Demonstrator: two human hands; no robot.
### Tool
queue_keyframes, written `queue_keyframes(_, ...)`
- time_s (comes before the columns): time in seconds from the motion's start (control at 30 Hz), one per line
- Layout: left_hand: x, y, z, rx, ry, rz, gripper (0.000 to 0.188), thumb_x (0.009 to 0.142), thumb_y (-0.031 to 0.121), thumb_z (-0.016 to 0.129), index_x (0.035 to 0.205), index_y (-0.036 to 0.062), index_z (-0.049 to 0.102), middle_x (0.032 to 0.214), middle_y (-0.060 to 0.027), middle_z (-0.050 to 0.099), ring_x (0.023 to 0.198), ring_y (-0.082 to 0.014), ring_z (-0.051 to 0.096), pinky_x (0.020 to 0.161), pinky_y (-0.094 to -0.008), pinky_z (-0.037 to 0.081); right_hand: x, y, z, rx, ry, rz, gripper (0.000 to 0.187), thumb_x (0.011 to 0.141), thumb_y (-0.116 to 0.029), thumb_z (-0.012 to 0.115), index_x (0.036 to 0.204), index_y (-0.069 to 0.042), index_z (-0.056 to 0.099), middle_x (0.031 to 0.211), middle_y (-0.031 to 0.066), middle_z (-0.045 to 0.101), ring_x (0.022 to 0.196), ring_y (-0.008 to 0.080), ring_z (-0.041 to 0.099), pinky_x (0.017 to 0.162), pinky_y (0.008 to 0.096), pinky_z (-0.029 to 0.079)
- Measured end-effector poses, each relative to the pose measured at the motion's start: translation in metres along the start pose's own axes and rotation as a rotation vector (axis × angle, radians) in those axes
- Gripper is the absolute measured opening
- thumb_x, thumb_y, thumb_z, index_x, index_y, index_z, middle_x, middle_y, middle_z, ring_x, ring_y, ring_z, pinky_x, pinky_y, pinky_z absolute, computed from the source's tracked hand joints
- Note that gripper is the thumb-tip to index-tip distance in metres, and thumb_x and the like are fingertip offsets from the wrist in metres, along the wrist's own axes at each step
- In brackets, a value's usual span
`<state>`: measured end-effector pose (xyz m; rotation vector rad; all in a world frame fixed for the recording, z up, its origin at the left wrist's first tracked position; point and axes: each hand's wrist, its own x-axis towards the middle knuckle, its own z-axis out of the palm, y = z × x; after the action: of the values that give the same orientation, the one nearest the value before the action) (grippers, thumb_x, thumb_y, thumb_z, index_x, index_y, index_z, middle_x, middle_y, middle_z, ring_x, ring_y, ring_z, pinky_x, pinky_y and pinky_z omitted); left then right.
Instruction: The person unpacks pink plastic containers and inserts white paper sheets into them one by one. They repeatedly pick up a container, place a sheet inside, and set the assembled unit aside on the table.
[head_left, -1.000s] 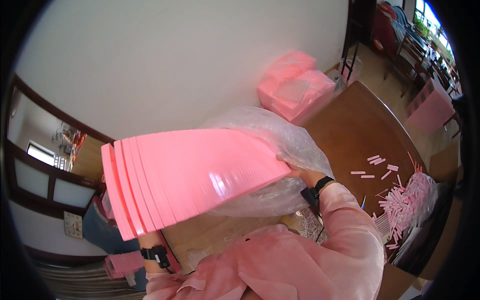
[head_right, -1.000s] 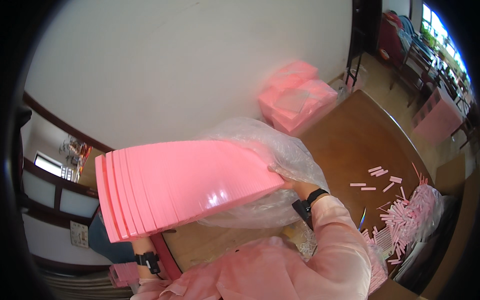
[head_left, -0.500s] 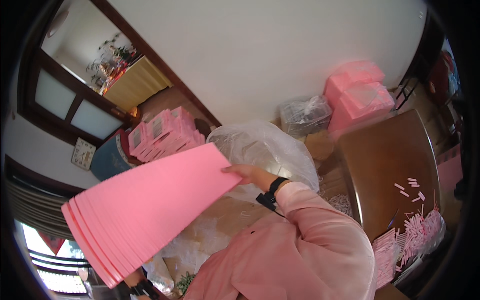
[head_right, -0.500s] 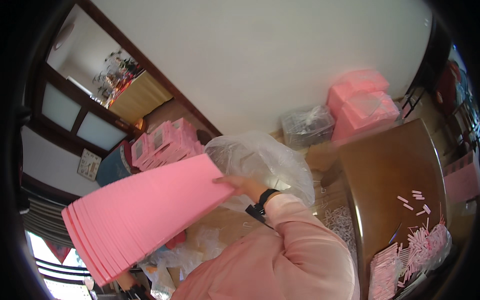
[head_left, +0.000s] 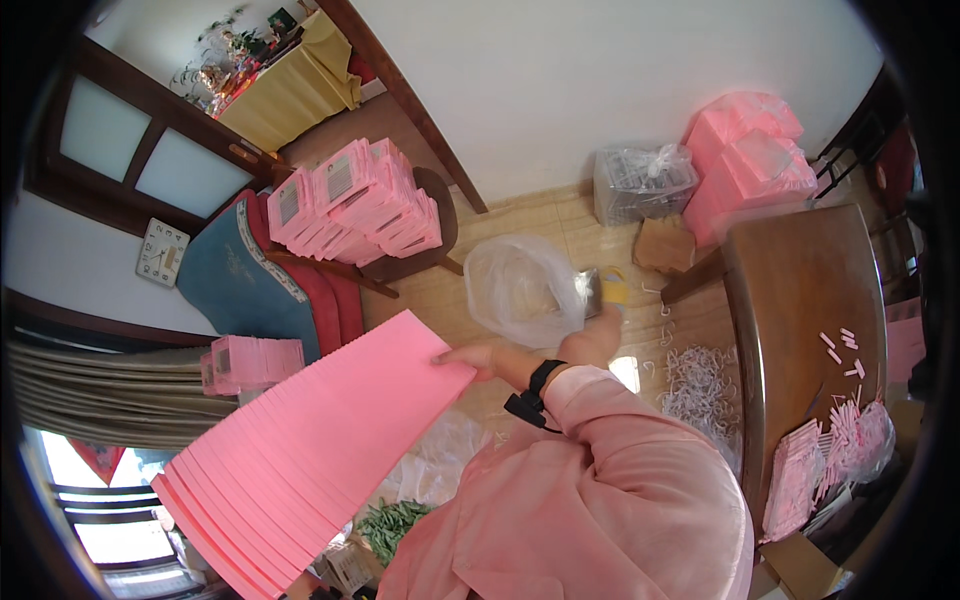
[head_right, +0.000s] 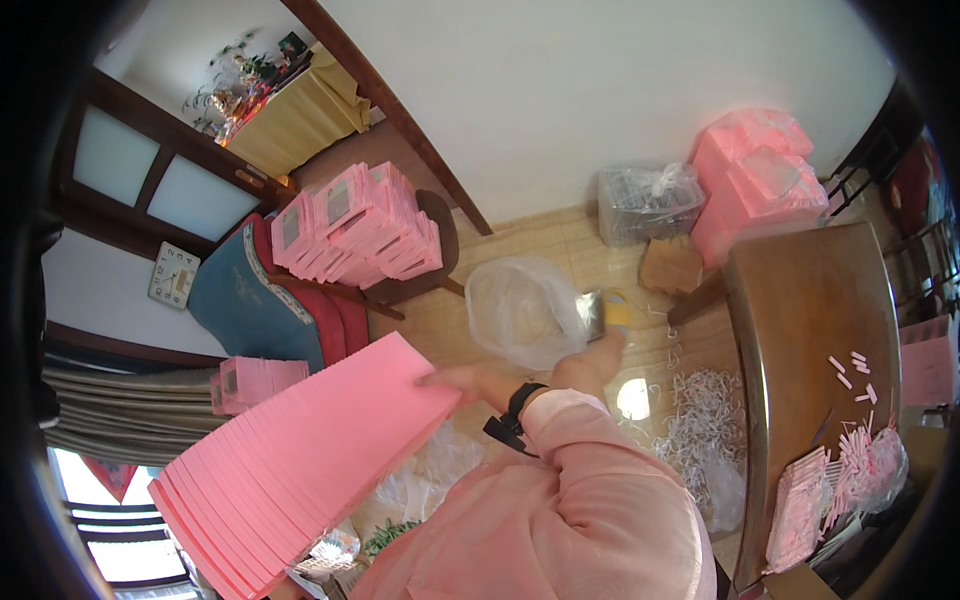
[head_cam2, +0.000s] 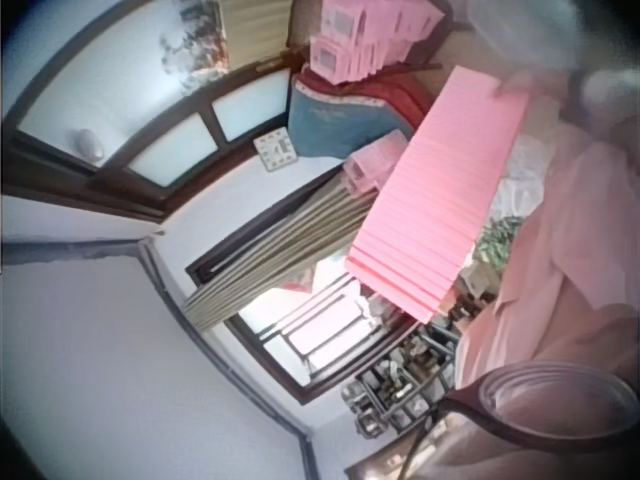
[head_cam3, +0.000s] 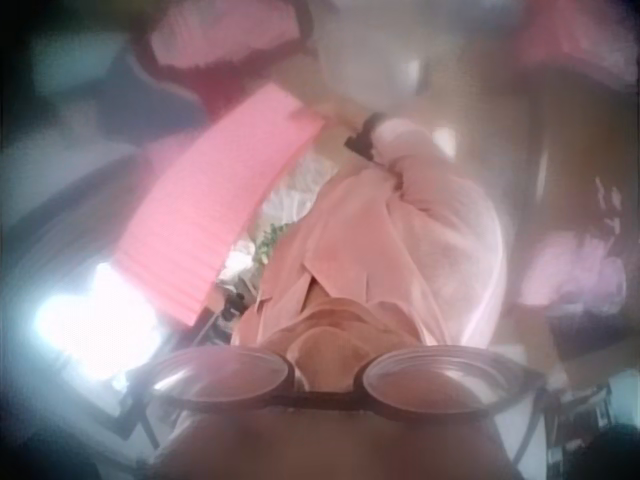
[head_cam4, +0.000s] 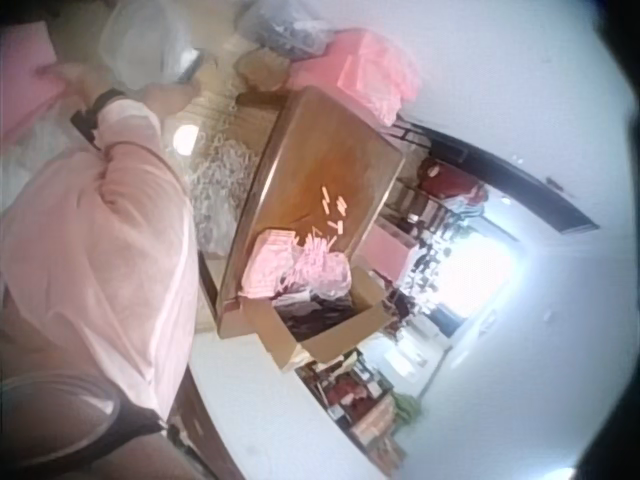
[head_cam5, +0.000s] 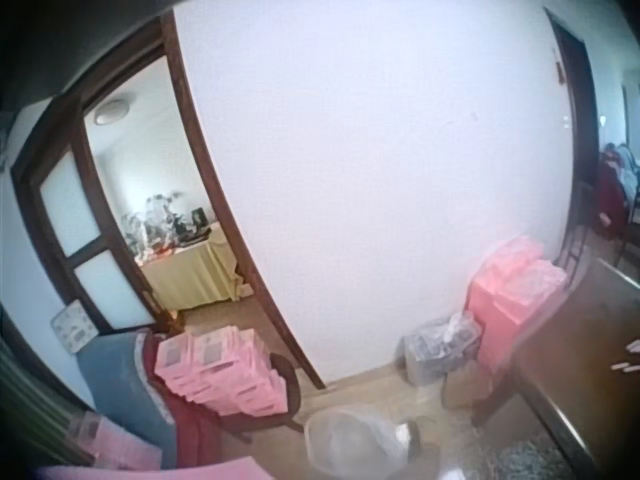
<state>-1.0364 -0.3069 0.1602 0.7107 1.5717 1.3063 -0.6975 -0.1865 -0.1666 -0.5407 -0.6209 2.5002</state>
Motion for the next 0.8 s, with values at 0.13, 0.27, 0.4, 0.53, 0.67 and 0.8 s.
queue_keyframes(0.13, 0.003, -0.005, -0.007, -0.014, -0.018, -0.023, 0.041, 0.099, 0.018, 0.054, 0.133, -0.0042, 0.05, 0.126, -0.0199, 0.06, 0.112, -0.0257, 0.062, 0.096, -0.0372, 0.052, 0.001, 0.002, -0.001, 0.05, -0.006, 0.015, 0.067, 0.094, -0.046, 0.07, 0.147, -0.012, 0.048, 0.134, 0.0086, 0.065, 0.116, 0.0271, 0.065, 0.08, 0.0497, 0.058)
queue_keyframes(0.27, 0.002, -0.01, -0.006, -0.037, -0.046, -0.032, 0.04, 0.099, 0.018, 0.054, 0.131, -0.0047, 0.051, 0.124, -0.0198, 0.061, 0.11, -0.0254, 0.063, 0.094, -0.0368, 0.053, -0.003, 0.003, -0.002, 0.074, 0.021, -0.018, 0.064, 0.096, -0.044, 0.069, 0.146, -0.009, 0.049, 0.131, 0.0108, 0.066, 0.115, 0.0281, 0.066, 0.082, 0.0516, 0.059)
queue_keyframes(0.4, 0.004, -0.014, -0.001, -0.068, -0.069, -0.044, 0.038, 0.099, 0.017, 0.055, 0.13, -0.0052, 0.053, 0.122, -0.0198, 0.063, 0.108, -0.0251, 0.065, 0.093, -0.0364, 0.054, -0.013, -0.003, -0.013, 0.116, -0.016, -0.037, 0.06, 0.098, -0.039, 0.067, 0.146, -0.009, 0.048, 0.135, 0.0119, 0.064, 0.121, 0.0279, 0.064, 0.095, 0.0543, 0.055)
queue_keyframes(0.53, 0.004, -0.017, -0.005, -0.092, -0.066, -0.073, 0.037, 0.098, 0.017, 0.055, 0.128, -0.0057, 0.055, 0.12, -0.0198, 0.064, 0.107, -0.0249, 0.066, 0.092, -0.036, 0.055, -0.027, -0.015, -0.026, 0.22, 0.065, -0.088, 0.06, 0.098, -0.032, 0.068, 0.147, -0.005, 0.047, 0.14, 0.0138, 0.061, 0.125, 0.0252, 0.062, 0.106, 0.0469, 0.05)
queue_keyframes(0.67, 0.0, -0.013, -0.003, -0.113, -0.077, -0.087, 0.036, 0.098, 0.016, 0.055, 0.126, -0.0062, 0.057, 0.118, -0.0197, 0.066, 0.105, -0.0246, 0.067, 0.091, -0.0356, 0.056, -0.057, -0.028, -0.038, 0.211, 0.097, -0.121, 0.059, 0.099, -0.03, 0.067, 0.147, -0.004, 0.047, 0.141, 0.0143, 0.06, 0.125, 0.0249, 0.062, 0.108, 0.0432, 0.049)
queue_keyframes(0.8, 0.005, -0.003, 0.03, -0.139, -0.174, -0.108, 0.035, 0.098, 0.016, 0.055, 0.125, -0.0067, 0.059, 0.117, -0.0197, 0.067, 0.103, -0.0243, 0.069, 0.089, -0.0352, 0.057, -0.108, -0.032, -0.062, 0.246, 0.129, -0.125, 0.058, 0.1, -0.028, 0.066, 0.147, -0.001, 0.046, 0.141, 0.0163, 0.059, 0.125, 0.0274, 0.061, 0.109, 0.0453, 0.049)
